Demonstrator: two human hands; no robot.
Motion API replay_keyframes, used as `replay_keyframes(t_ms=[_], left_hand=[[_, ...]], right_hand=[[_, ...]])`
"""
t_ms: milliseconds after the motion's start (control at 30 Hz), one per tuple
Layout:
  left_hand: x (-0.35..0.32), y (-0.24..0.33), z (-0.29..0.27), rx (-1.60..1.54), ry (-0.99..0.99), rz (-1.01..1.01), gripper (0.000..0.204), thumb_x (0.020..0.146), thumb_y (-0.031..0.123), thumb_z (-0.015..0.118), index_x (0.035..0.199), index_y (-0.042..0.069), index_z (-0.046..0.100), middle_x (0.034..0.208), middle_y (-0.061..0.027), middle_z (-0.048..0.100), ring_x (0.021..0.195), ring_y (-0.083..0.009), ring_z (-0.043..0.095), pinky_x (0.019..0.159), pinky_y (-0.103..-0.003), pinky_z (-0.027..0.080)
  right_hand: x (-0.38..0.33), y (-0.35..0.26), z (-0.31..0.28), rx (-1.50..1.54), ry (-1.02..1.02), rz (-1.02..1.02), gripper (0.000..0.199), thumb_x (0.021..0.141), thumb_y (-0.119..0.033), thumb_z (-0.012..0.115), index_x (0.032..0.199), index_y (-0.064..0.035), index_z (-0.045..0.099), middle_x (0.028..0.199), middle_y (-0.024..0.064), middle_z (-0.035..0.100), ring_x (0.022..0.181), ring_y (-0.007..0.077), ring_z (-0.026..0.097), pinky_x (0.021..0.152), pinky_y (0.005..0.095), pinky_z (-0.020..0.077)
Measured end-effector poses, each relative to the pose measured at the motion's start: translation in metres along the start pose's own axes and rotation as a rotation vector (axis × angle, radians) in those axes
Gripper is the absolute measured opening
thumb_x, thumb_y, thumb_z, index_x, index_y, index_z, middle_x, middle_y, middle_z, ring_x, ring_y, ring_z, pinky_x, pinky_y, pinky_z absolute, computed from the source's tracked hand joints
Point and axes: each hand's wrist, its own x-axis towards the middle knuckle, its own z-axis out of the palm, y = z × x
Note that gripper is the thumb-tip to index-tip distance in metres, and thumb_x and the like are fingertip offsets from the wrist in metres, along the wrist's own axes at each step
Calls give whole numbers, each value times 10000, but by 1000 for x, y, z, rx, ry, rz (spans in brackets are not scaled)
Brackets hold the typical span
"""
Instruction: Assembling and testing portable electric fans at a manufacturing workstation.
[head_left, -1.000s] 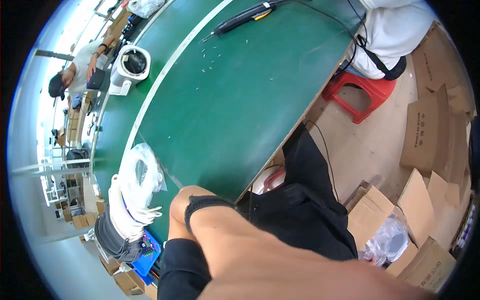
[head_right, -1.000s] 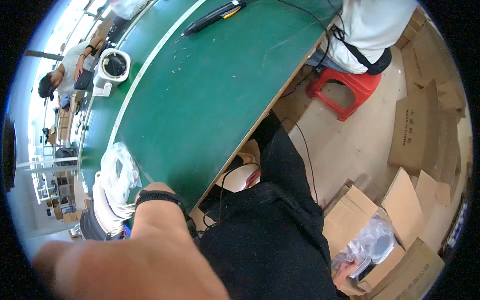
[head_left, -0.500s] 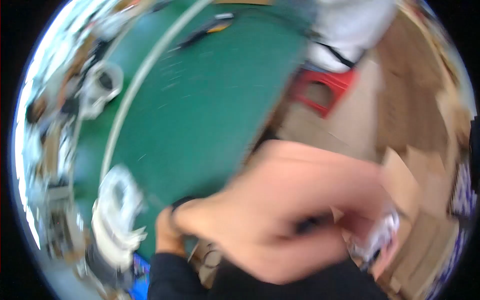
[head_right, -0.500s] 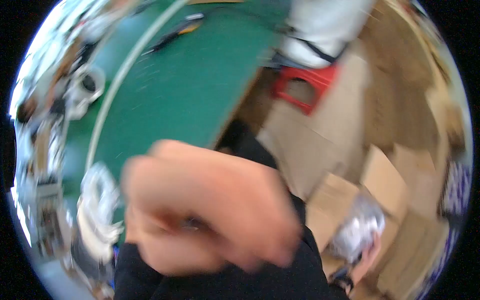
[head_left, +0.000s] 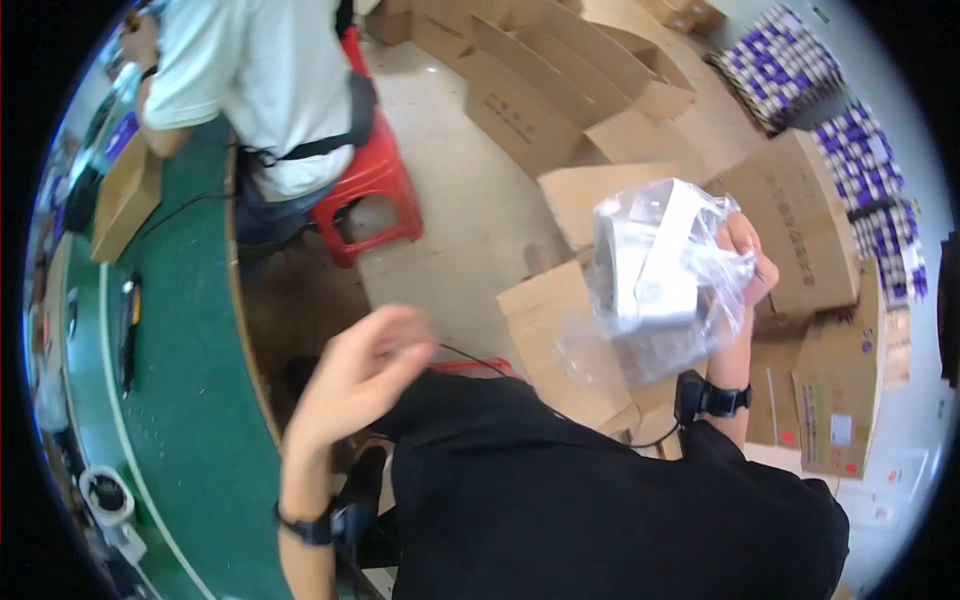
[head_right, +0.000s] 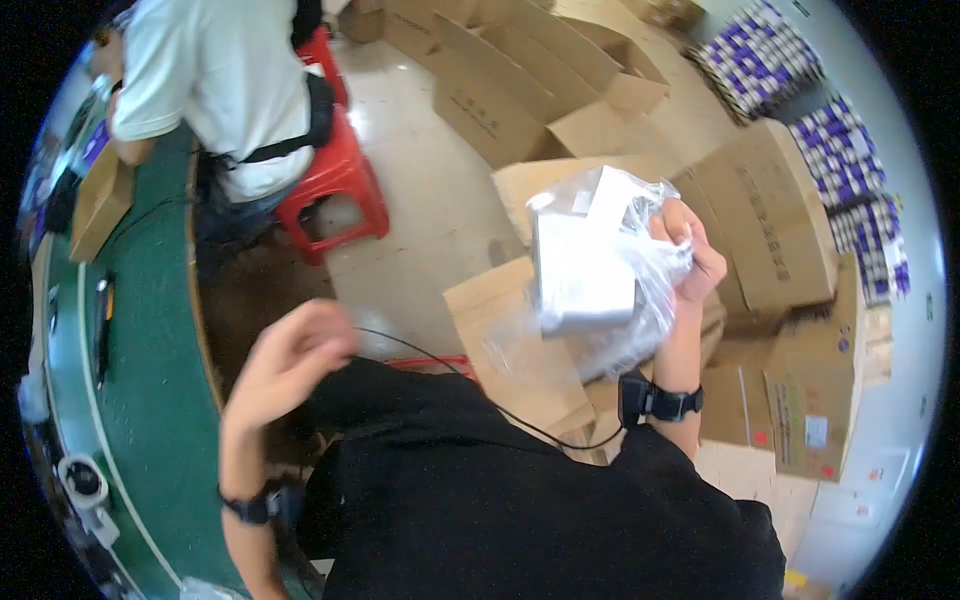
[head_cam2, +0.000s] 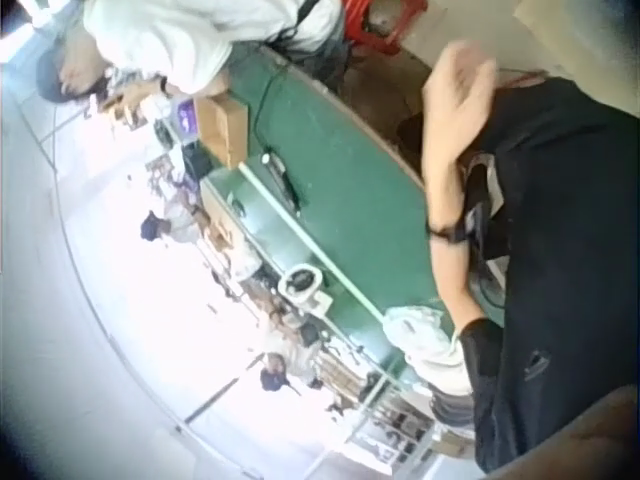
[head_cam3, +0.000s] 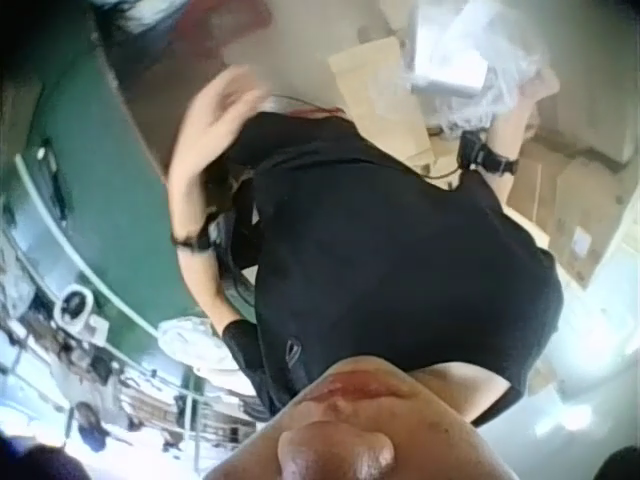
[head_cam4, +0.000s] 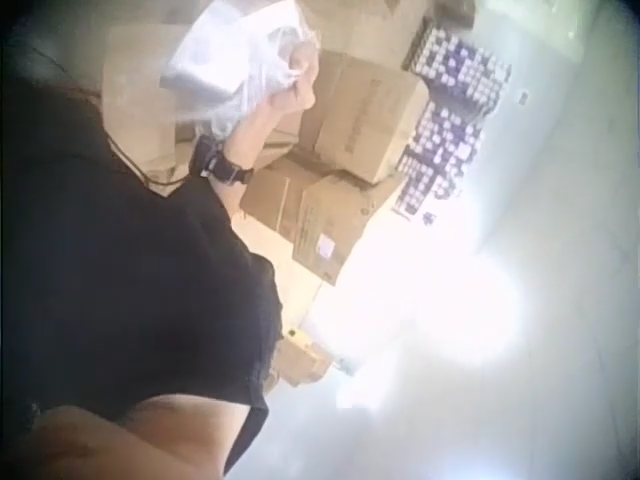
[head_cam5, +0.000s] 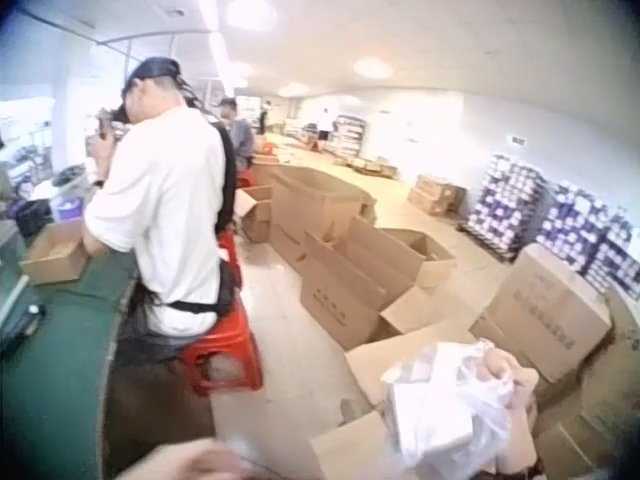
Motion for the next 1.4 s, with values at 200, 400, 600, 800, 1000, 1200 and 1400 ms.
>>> replay_keyframes(t_ms=[200, 400, 600, 800, 1000, 1200, 1400], left_hand=[[17, -27, 32, -126, -22, 194, 947, 945, 334, 731, 1618, 50, 128, 1637, -193, 236, 1480, -299, 321, 1174, -448, 350], [-114, -63, -19, -267, 470, 438, 974, 903, 459, 737, 1608, 63, 193, 1627, -160, 288, 1466, -321, 360, 1202, -484, 320], [-313, -107, -19, -602, 1039, 833, 832, 939, 464, 683, 1571, 63, 320, 1572, -152, 402, 1417, -331, 435, 1192, -486, 344], [-350, -103, -30, -635, 1658, 780, 697, 995, 460, 624, 1517, 58, 394, 1480, -133, 500, 1335, -307, 519, 1128, -462, 427], [-368, -104, -41, -347, 2075, 645, 402, 1069, 314, 558, 1371, 51, 520, 1314, -90, 587, 1184, -211, 579, 1035, -355, 453], [-366, -101, -38, -13, 2071, 473, 159, 1062, 209, 568, 1052, 53, 540, 1011, 2, 530, 951, -104, 480, 907, -254, 390], [-356, -79, -9, 252, 2081, 274, 163, 1016, 177, 635, 1049, 36, 560, 986, 0, 540, 943, -110, 484, 889, -263, 402]], right_hand=[[92, 74, 112, 372, -534, 23, 225, 881, -180, 553, 734, -137, 389, 628, -28, 407, 545, 111, 383, 484, 276, 319], [196, 170, 297, 947, -1071, 386, 246, 871, -215, 563, 727, -127, 385, 622, -19, 391, 519, 114, 343, 480, 277, 303], [74, 268, 506, 1339, -1370, 904, 274, 861, -250, 574, 720, -116, 381, 617, -11, 374, 493, 117, 302, 476, 279, 288], [32, 339, 567, -337, -987, -320, 172, 910, -169, 638, 921, -24, 547, 828, 103, 561, 812, 254, 582, 753, 367, 487], [3, 307, 501, -523, -1129, -269, 185, 854, -96, 703, 999, -13, 625, 796, 135, 632, 732, 278, 661, 677, 379, 534], [3, 395, 477, -401, -1073, 515, 237, 992, -215, 617, 1028, 19, 620, 787, 121, 677, 701, 190, 683, 536, 334, 544], [9, 368, 479, -163, -1141, 823, 474, 1048, -380, 563, 1307, 17, 584, 1096, 131, 675, 949, 197, 665, 702, 332, 584]])
